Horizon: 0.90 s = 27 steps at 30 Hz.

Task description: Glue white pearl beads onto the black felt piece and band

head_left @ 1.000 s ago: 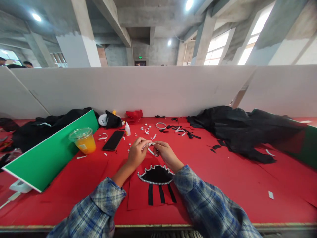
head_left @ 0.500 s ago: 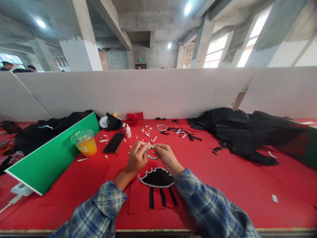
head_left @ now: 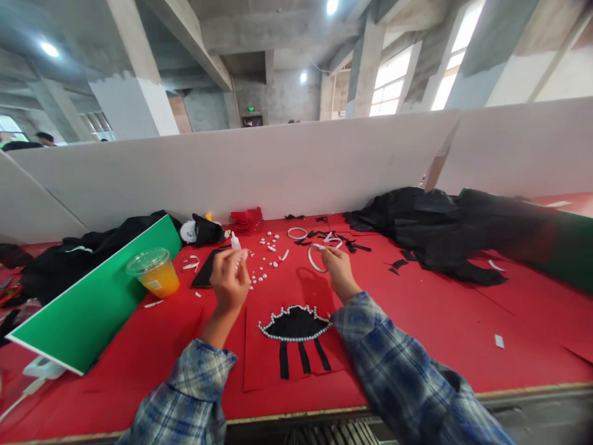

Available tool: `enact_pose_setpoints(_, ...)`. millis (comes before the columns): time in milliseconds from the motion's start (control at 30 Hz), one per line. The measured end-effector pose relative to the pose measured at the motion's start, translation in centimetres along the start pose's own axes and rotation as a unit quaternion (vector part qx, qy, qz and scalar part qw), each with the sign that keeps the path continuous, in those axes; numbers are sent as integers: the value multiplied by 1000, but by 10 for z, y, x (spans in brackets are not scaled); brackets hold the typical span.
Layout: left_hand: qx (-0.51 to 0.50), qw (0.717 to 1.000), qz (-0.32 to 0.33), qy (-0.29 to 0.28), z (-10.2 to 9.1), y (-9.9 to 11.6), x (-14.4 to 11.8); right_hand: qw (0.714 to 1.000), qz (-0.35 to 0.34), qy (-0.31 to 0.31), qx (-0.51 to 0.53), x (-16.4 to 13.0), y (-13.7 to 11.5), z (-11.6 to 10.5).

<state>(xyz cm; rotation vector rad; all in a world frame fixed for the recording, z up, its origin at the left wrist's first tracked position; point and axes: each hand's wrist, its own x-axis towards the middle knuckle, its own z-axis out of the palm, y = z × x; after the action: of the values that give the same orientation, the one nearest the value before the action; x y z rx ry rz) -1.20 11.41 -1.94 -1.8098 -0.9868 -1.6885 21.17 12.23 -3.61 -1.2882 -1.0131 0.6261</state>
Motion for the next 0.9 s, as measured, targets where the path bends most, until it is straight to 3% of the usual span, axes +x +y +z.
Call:
enact_pose_setpoints(100,66,986,-138,-62,1,-39,2,996,-32,21,-81,7,6,-7)
enact_pose_setpoints(200,159,938,-272,-142,4,-72,-6,985,-50,1,-163,1,9,-2)
enact_pose_setpoints(333,232,889,-291,-266,11,-94,-19,966,-57,-27,-250,-6,13,3)
enact_pose_setpoints(433,274,855,-304,-318,18,-101,-25,952,-60,-48,-298,-7,15,3)
enact_pose_setpoints(633,314,819,-341,-339,26,-110,-21,932,-52,-53,-354,-9,16,5)
enact_pose_setpoints(900,286,813,-396,-317,28,-112,-16,922,-50,-66,-378,-11,19,9)
